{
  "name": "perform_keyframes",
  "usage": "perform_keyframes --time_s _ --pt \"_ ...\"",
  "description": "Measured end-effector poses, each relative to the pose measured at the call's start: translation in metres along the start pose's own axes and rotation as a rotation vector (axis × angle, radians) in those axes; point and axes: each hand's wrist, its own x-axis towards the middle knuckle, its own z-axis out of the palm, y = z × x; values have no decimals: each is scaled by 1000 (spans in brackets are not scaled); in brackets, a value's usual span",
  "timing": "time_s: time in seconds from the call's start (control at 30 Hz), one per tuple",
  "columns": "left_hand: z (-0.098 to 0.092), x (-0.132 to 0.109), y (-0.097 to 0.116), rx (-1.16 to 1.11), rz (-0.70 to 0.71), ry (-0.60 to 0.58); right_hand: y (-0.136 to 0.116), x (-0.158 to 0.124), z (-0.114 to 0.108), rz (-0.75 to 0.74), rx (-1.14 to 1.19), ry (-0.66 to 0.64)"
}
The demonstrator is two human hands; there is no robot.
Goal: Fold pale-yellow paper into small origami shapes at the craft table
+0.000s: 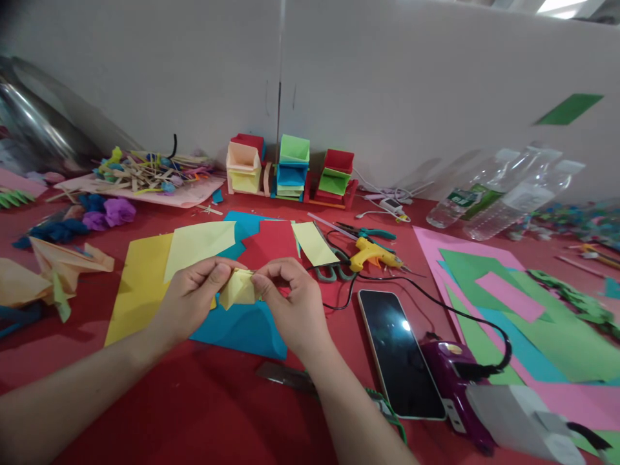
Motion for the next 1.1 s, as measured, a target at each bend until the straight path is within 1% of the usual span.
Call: perform_keyframes --time_s 0.1,0.17,0.23,0.37,0.43,0.57,0.7,0.87,1.0,1.1 --pt "0 -1 -1 -68 -37 -43 0 -1 1 -3 -11 17" --pt "1 -1 -3 -109 -65 -48 0 -2 2 -22 -16 36" --pt "2 0 -4 -115 -62 -5 -1 -3 3 -39 -5 60" --pt "1 1 -5 -148 2 79 -3 -3 2 -62 54 96" --pt "0 1 -6 -179 41 87 -4 -2 -1 -59 75 80" --pt "-2 0 -6 -213 102 62 -4 -1 -4 -32 125 24" --pt "-4 0 -4 -162 128 37 -3 0 -6 -5 181 -4" --pt "-7 2 -2 -141 108 -63 0 0 -8 43 261 -78" --pt "-8 3 -2 -159 82 -63 3 0 -9 82 287 -88" --pt "-7 3 -2 -193 89 -61 2 -1 -8 55 299 -80"
